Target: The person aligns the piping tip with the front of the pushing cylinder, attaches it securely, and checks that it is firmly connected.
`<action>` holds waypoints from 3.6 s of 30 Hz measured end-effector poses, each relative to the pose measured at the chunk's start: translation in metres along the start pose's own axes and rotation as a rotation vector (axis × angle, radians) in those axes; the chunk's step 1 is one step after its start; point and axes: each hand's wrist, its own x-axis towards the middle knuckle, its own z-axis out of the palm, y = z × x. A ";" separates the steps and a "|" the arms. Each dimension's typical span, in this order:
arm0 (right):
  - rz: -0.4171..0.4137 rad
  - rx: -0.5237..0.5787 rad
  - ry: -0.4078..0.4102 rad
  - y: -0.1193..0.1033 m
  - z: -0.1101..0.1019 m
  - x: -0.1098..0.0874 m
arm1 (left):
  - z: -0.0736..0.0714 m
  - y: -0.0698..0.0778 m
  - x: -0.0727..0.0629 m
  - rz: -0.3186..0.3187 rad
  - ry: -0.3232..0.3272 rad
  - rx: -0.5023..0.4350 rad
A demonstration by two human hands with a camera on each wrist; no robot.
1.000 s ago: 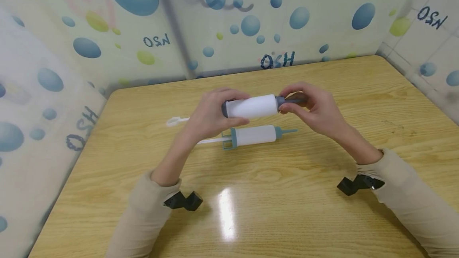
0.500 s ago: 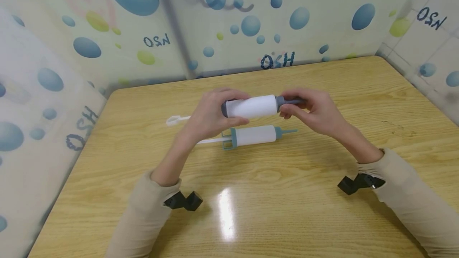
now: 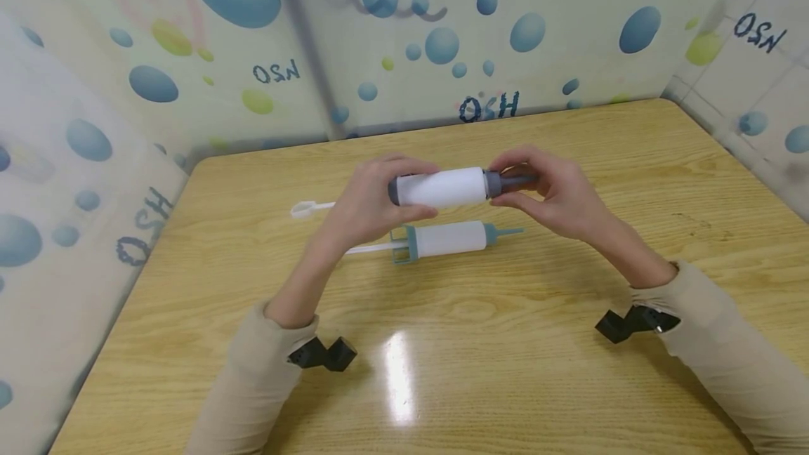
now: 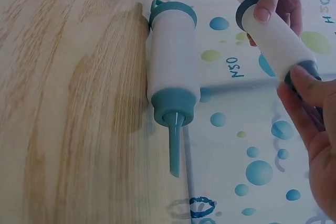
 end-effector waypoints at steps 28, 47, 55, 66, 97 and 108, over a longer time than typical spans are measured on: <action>-0.081 -0.068 0.030 0.002 -0.002 0.000 | 0.001 0.000 -0.001 0.048 0.015 0.023; -0.047 -0.065 0.037 0.001 -0.009 -0.001 | 0.009 0.003 0.000 0.126 0.059 0.037; -0.150 -0.216 0.007 0.004 -0.007 0.001 | 0.005 0.003 0.000 0.082 0.035 0.001; -0.094 -0.274 0.068 0.001 -0.006 0.000 | 0.015 0.004 0.000 0.151 0.091 0.038; 0.201 -0.169 0.075 0.018 -0.011 0.002 | 0.022 -0.018 0.006 0.066 0.033 0.123; 0.229 -0.332 -0.060 0.042 -0.011 0.011 | 0.024 -0.035 0.014 0.027 -0.007 0.177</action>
